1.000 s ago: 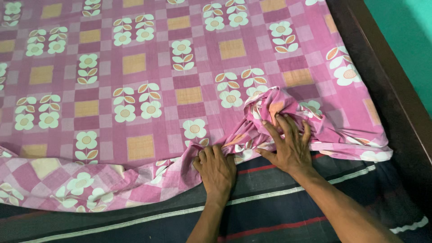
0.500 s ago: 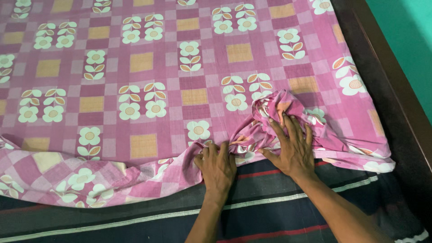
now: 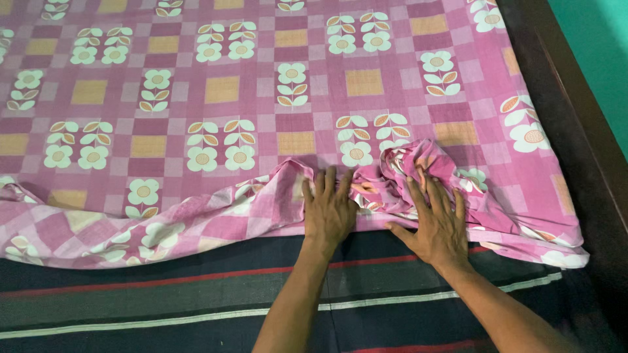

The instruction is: The person adjusts a pink floral-patterned bedspread over a striped mattress, tucking the edges of the bedspread into the bed frame by hand.

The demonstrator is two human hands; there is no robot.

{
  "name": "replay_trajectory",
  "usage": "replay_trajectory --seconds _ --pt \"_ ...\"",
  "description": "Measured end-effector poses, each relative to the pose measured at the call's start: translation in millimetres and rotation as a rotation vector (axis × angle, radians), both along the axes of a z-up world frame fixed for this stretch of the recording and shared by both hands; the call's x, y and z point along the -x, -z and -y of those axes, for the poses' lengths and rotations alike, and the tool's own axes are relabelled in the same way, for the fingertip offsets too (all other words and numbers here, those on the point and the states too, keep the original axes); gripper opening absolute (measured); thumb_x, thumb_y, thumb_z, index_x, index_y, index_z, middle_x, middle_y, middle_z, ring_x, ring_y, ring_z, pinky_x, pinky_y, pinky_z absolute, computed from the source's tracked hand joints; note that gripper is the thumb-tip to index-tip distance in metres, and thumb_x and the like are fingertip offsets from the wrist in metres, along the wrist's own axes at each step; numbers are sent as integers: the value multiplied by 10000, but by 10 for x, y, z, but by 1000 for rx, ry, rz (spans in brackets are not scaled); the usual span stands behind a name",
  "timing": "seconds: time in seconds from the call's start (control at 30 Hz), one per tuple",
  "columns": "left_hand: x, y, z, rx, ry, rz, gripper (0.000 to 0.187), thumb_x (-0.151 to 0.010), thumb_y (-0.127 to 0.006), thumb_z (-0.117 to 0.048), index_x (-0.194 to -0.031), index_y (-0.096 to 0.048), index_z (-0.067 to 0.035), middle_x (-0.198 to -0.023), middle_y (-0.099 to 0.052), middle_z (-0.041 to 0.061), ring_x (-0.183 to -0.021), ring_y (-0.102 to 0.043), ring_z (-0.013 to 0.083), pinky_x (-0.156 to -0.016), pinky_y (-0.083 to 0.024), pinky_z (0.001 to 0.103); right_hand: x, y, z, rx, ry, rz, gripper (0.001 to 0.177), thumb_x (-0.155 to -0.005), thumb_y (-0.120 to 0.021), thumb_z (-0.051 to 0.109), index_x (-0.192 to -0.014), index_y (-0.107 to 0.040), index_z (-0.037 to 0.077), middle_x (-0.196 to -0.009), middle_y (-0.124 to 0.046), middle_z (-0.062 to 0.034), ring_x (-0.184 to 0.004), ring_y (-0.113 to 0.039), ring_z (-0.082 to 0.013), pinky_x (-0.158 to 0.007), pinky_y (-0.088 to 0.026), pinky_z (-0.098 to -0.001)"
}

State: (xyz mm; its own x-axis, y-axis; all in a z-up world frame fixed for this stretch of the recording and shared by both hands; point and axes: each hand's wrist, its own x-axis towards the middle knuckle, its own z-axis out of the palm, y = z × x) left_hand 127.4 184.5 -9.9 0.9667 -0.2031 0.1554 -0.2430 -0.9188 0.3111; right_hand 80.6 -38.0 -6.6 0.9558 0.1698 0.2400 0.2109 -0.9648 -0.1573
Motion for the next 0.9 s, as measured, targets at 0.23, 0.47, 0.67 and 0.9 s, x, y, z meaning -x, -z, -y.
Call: replay_trajectory --seconds 0.23,0.47,0.67,0.9 --pt "416 93 -429 -69 42 125 661 -936 -576 -487 -1512 -442 -193 -1590 -343 188 -1487 -270 352 -1160 -106 700 2 35 17 2 14 -48 1031 -775 -615 747 -1581 -355 160 -1567 -380 -186 -1433 -395 -334 -1168 -205 -570" --pt "842 141 -949 -17 -212 208 657 -938 -605 -417 -1474 -451 -70 -1528 -387 267 -1452 -333 424 -1182 -165 648 6 -27 -36 27 35 -36 989 -783 -631 719 -1579 -385 185 -1553 -419 -174 -1437 -404 -310 -1162 -238 -563" --pt "785 132 -329 111 170 142 495 -1053 -572 -284 -1487 -462 -71 -1519 -479 218 -1461 -425 396 -1258 -307 548 55 2 -19 -56 6 128 659 -1002 -553 392 -1577 -399 106 -1552 -514 -157 -1406 -497 -306 -1175 -272 -532" --pt "443 46 629 206 63 116 594 -967 -591 -402 -1509 -499 -176 -1478 -467 254 -1365 -432 410 -1140 -291 595 64 115 50 -165 76 102 512 -995 -575 234 -1448 -471 20 -1371 -595 -195 -1325 -557 -335 -1173 -330 -522"
